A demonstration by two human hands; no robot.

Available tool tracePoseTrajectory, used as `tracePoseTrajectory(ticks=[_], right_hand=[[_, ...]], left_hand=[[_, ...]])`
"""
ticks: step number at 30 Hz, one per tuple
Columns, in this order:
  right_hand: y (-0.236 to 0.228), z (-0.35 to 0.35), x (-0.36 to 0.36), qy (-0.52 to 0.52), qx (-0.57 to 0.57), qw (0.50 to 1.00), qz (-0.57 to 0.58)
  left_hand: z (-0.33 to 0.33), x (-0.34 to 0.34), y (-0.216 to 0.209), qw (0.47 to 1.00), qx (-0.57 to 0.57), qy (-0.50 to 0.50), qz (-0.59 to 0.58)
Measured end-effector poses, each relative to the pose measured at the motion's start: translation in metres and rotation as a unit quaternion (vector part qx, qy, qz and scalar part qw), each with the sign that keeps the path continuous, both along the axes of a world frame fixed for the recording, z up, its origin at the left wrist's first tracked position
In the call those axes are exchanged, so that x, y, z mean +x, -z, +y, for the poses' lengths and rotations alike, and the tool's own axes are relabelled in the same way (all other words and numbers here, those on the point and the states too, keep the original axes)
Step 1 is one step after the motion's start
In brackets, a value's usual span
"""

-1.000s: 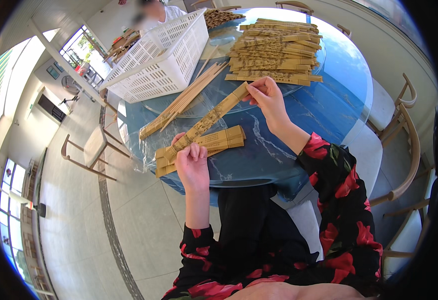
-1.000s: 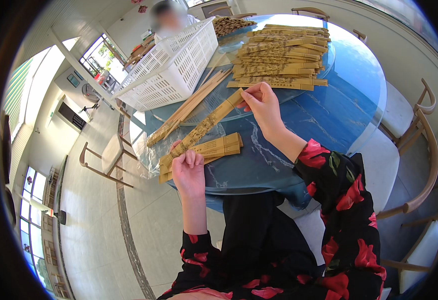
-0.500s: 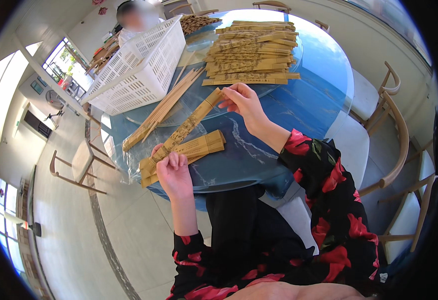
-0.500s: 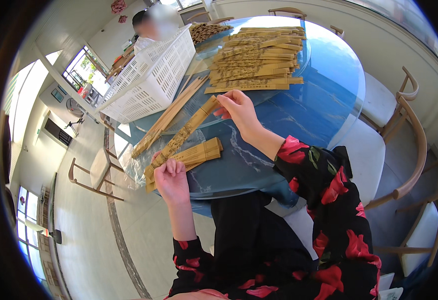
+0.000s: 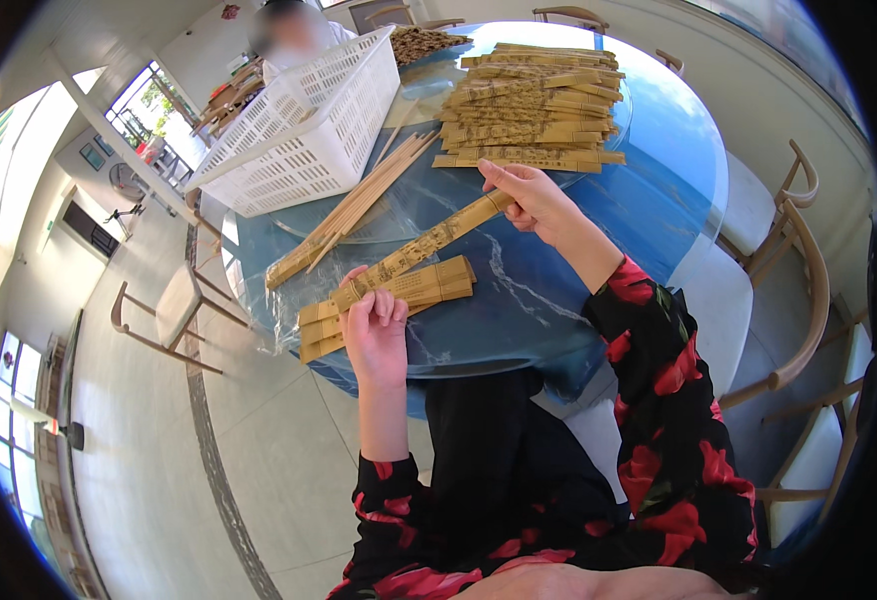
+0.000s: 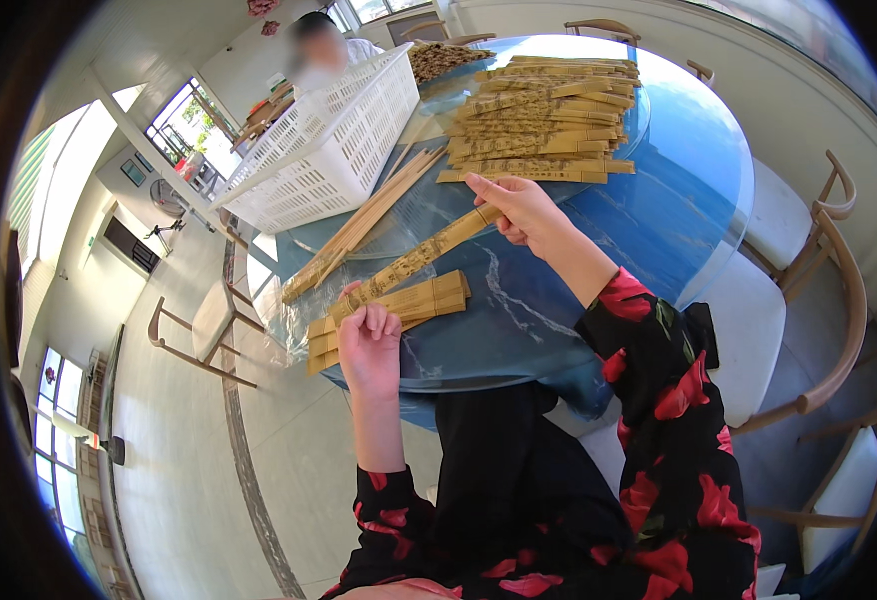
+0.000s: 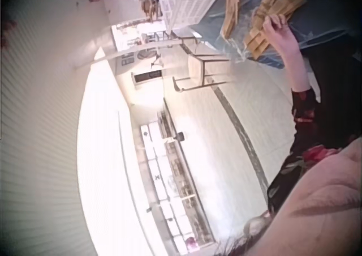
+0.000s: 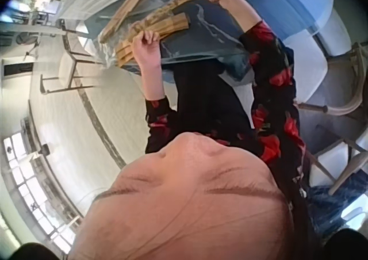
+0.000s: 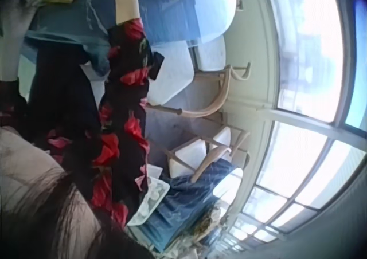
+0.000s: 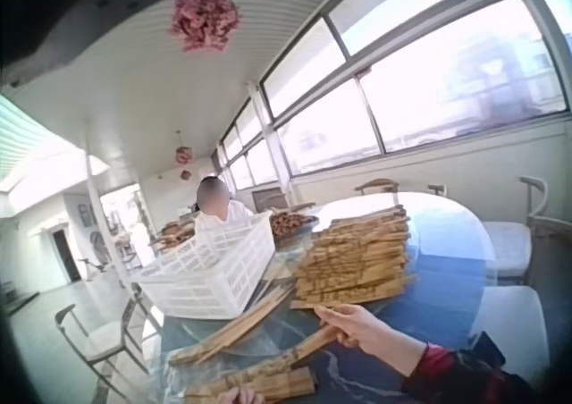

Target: The person sits at a round table and repeatedly picks up flat bamboo strips and thin bamboo sticks. They insert the sticks into slots on the strips and place the assembled units into a white basket. Another person works nearby at the same table.

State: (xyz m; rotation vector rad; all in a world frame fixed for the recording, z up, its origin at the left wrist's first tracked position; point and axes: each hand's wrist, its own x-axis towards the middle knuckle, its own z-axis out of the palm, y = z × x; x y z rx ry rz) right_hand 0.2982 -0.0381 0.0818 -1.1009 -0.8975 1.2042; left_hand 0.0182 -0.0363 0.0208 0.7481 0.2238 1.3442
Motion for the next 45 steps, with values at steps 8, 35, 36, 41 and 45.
tracePoseTrajectory(ticks=[8,35,36,41,45], right_hand=[[0.005,0.002,-0.008,-0.037,0.039,0.988,0.144],[0.021,0.031,0.052,0.428,0.281,0.849,-0.129],[0.021,0.03,0.047,0.413,0.282,0.851,-0.162],[0.022,0.024,0.023,0.335,0.287,0.839,-0.318],[0.02,0.022,0.012,0.304,0.301,0.831,-0.355]], left_hand=[[0.0,0.006,0.0,1.0,0.0,0.009,-0.003],[0.0,0.008,-0.008,0.985,0.091,0.0,0.15],[0.002,0.006,-0.011,0.971,0.119,-0.013,0.204],[0.049,-0.004,-0.038,0.689,0.35,-0.258,0.58],[0.101,-0.005,-0.049,0.391,0.479,-0.415,0.668]])
